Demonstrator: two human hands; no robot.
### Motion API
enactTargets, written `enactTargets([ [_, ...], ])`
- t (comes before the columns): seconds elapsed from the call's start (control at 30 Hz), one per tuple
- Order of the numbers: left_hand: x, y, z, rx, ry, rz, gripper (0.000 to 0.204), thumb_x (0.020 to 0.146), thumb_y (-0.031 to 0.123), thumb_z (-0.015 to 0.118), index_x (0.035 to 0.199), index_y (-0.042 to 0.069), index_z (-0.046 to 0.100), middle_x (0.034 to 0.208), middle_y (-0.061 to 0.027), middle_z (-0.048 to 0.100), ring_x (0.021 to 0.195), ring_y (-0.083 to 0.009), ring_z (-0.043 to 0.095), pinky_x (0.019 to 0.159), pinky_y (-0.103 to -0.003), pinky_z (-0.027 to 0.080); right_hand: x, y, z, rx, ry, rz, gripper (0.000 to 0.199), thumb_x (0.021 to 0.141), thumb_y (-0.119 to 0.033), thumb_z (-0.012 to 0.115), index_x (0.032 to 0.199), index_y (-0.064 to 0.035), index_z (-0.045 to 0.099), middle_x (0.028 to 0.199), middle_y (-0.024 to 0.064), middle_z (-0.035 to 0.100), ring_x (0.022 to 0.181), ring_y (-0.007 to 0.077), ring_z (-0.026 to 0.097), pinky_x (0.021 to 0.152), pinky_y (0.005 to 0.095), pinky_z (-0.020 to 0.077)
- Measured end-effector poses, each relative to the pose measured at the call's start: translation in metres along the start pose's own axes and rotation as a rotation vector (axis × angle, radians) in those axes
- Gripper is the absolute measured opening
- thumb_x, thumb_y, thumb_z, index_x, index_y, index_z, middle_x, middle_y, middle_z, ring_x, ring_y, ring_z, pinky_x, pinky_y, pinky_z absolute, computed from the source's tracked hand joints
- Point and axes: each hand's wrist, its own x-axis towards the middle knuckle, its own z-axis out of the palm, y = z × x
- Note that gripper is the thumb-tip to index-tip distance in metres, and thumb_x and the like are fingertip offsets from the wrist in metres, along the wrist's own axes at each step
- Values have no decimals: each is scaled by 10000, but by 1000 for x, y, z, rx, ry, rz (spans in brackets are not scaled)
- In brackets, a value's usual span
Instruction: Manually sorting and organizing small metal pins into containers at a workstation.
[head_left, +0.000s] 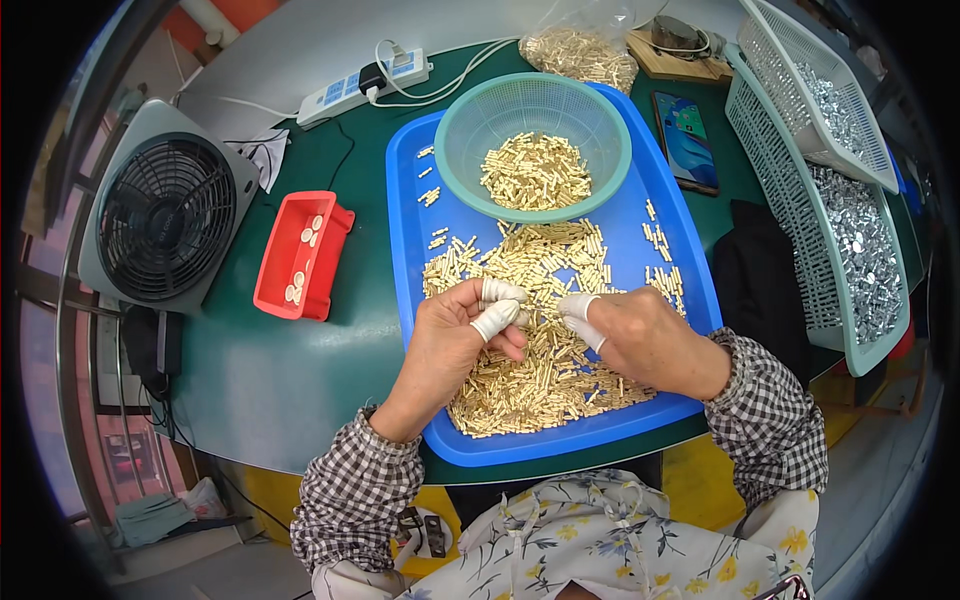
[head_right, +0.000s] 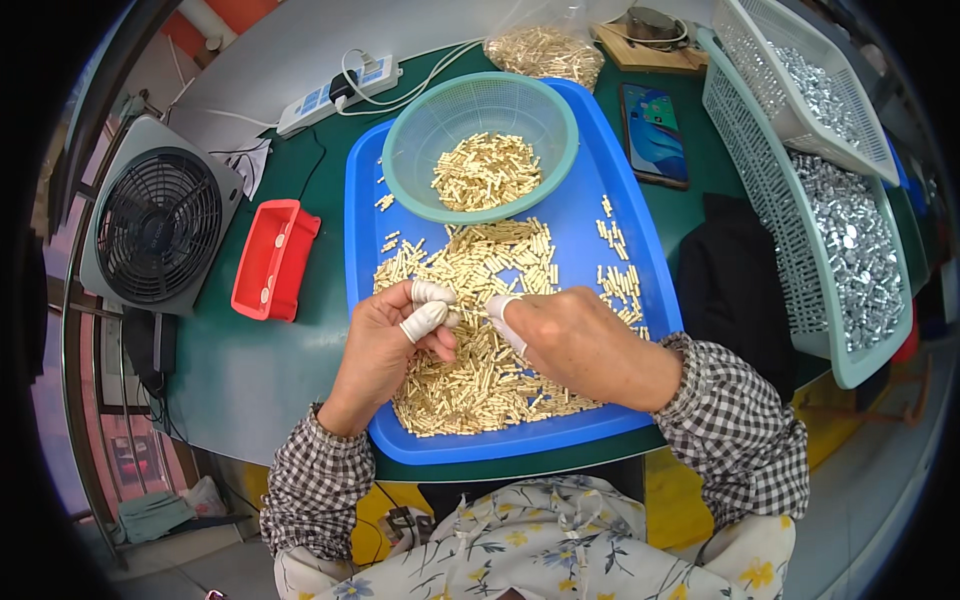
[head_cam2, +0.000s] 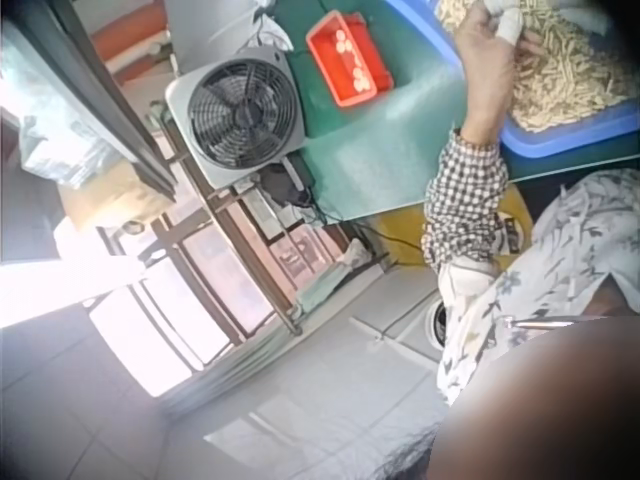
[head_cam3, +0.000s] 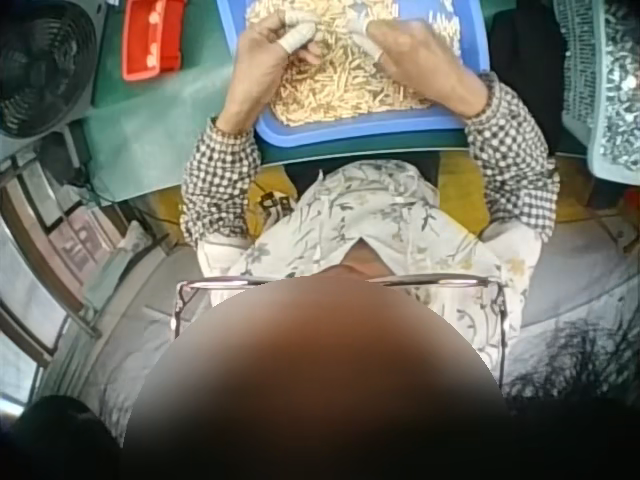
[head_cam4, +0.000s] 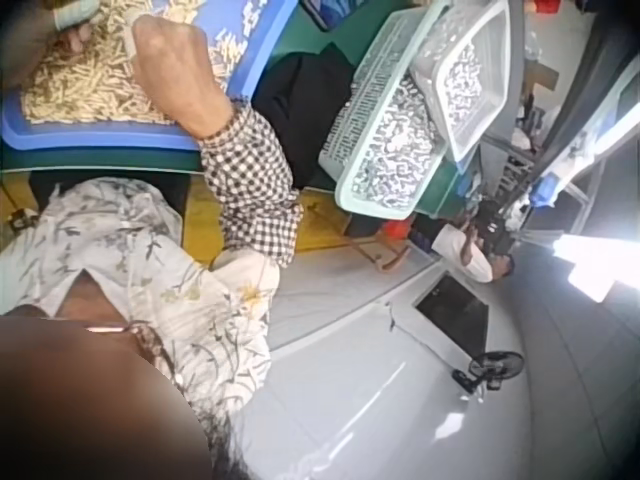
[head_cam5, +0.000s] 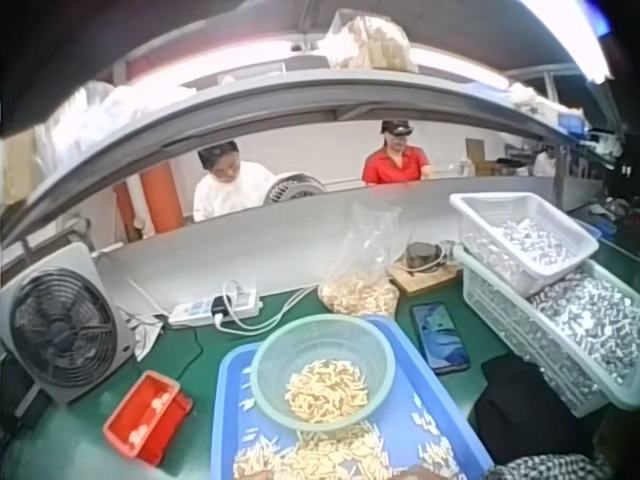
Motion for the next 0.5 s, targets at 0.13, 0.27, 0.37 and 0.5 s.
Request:
enactTargets([
  [0.13,-4,2,2,30,-21,-7,147,889,46,553,1012,-32,576,832,-93,636,670,-139,632,585,-256,555,1,-2,-2,109,-37,65,164,812,-30,615,969,15,598,637,141,603,547,246,621,471,332,472],
  [0.27,-11,4,8,56,-27,55,154,886,31,552,1022,-36,576,836,-100,639,693,-152,641,622,-265,560,6,-9,-9,375,-132,255,166,851,-45,576,1007,12,575,630,101,598,549,201,624,477,311,473],
  [0.37,-13,6,8,63,-28,86,162,880,24,557,1029,-37,575,836,-104,642,708,-161,647,643,-271,563,10,-14,-12,479,-209,394,200,880,-55,539,1071,7,537,633,81,593,556,177,624,484,299,474],
  [0.5,-12,5,5,39,-38,65,174,872,16,567,1038,-37,574,839,-111,645,721,-168,652,659,-279,565,11,-13,-12,560,-297,355,287,904,-58,488,1182,-13,434,686,84,609,557,172,617,499,294,476],
])
